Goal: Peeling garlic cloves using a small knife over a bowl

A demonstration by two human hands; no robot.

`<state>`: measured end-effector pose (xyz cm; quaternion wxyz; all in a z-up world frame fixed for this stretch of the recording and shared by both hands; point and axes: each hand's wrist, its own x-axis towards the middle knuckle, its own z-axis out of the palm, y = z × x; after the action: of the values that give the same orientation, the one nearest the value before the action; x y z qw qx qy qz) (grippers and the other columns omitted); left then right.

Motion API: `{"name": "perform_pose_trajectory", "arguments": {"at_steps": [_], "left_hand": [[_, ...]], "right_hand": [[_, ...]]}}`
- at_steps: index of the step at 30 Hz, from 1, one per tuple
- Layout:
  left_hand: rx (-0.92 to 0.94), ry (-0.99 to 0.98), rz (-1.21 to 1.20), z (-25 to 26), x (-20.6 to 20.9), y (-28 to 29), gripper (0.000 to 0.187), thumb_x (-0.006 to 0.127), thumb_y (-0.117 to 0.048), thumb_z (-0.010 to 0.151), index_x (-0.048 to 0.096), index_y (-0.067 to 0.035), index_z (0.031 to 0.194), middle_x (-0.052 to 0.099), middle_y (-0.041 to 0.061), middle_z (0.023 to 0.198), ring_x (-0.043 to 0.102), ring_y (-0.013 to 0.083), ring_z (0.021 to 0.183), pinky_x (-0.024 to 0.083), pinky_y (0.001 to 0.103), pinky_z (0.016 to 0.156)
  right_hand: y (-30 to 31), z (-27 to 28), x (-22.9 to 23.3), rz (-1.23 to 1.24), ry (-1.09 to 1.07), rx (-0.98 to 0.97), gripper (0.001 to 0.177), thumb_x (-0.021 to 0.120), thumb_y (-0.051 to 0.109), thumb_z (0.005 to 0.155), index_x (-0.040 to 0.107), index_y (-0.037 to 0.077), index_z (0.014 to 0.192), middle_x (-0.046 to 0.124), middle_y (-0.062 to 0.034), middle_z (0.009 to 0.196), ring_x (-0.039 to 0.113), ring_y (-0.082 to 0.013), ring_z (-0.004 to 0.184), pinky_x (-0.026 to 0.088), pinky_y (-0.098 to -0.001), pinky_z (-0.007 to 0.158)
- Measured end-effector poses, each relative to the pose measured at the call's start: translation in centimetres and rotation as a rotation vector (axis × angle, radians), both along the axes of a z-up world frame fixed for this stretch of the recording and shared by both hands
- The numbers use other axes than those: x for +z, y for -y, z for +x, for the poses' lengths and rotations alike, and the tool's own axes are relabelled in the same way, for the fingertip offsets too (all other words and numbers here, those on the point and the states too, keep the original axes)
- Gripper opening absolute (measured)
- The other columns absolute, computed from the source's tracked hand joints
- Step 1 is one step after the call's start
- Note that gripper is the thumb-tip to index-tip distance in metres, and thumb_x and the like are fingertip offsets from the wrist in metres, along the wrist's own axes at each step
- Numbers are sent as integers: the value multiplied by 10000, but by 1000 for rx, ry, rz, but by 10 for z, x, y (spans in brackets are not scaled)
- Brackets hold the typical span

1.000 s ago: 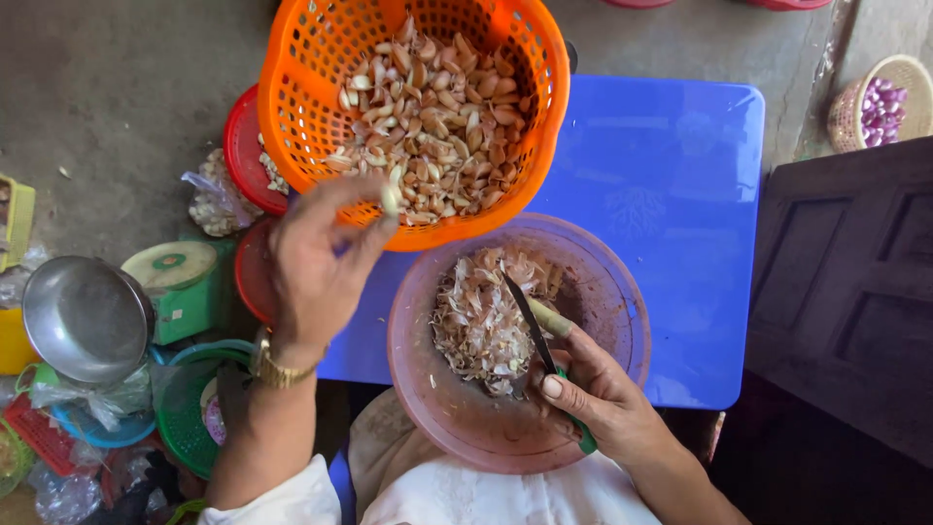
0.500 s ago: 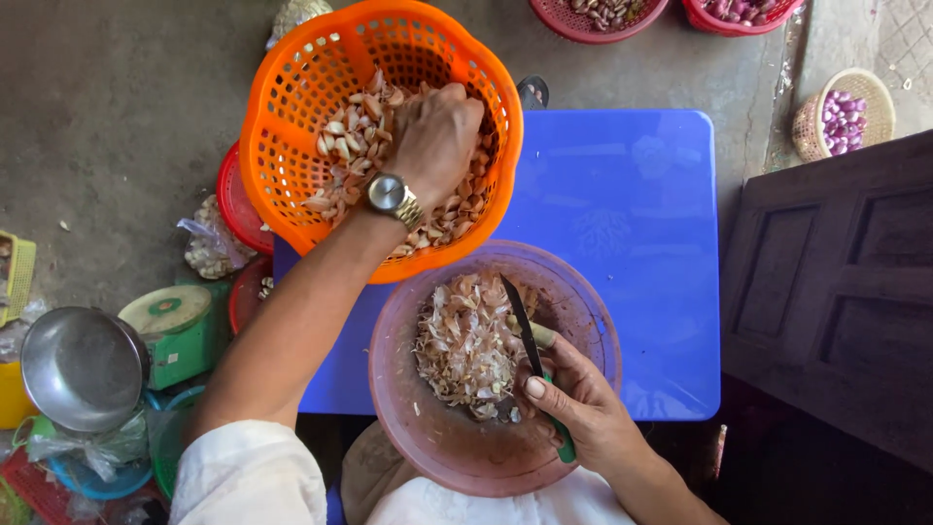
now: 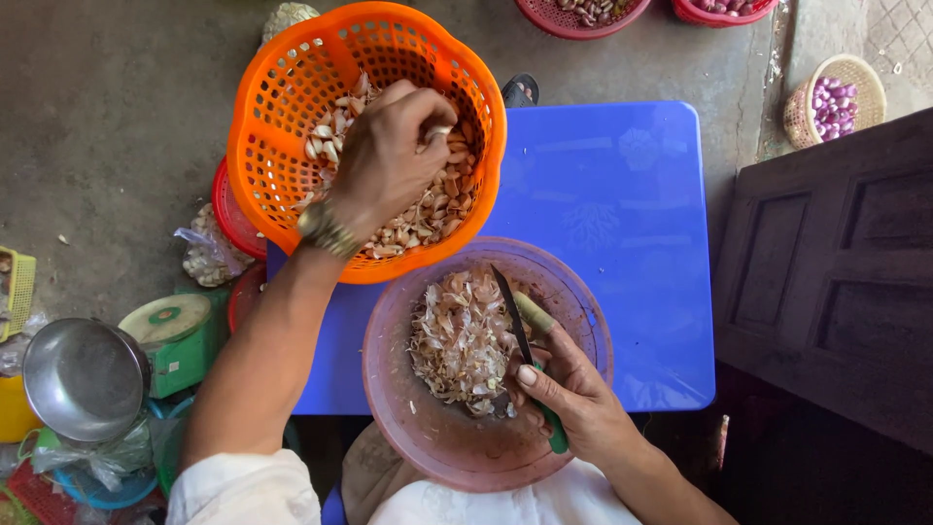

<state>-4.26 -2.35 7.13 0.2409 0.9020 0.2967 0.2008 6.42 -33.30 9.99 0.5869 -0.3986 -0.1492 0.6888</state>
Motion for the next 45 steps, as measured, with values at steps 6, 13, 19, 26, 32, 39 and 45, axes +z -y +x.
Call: {"name": "perform_pose_trajectory", "arguments": {"at_steps": [6,13,19,26,32,39,45], "left_hand": [[-114,423,-574,-51,48,87,101,573,23,1045,627,-7,1125,613,120,1041,709,145,713,667,165,567],[-85,666,-867,-72,31,187,270,699,-93,959,676,-56,1226,724,100,1153,717,176,1016,650,236,852],[193,807,-1201,-76,19,206,170,652,-146,992,628,-30,1114,772,131,1005,645,119,527,581,214,494],[162,848,-1292,-82,33,208,273,768,-67,897,674,0,1145,607,137,1253,689,152,950,616,190,561],[220,763,-1097,-85,33,216,255,755,-79,921,646,5,1136,705,119,1084,725,152,906,633,214,696],[140,434,-617,-83,47,209,212,712,-286,937,705,-84,1001,715,21,857,685,140,756,563,257,715],[97,475,-494,-85,42,208,290,655,-349,959,683,-62,923,701,65,883,671,199,776,541,310,716]], "right_hand": [[7,1,-5,-28,-37,24,736,609,116,979,279,138,1636,516,-99,842,527,-129,686,435,-193,444],[6,-2,-1,-10,112,94,700,599,164,993,302,123,1626,539,-89,770,482,-103,541,410,-193,383],[17,-9,-12,37,60,58,688,608,177,1000,312,67,1612,526,-89,820,577,-155,670,413,-196,426],[8,-4,6,37,180,113,704,560,228,1027,242,80,1638,563,-82,782,557,-130,658,417,-202,492],[11,-5,9,152,114,213,654,544,169,1055,233,-9,1603,323,-184,1663,495,-143,665,469,-243,562],[5,5,10,210,555,355,598,560,269,1045,388,25,1564,634,-44,1058,534,-103,779,471,-254,697],[2,6,15,291,654,381,556,564,248,1049,417,32,1540,706,-54,1280,556,-93,773,512,-260,711]]}}
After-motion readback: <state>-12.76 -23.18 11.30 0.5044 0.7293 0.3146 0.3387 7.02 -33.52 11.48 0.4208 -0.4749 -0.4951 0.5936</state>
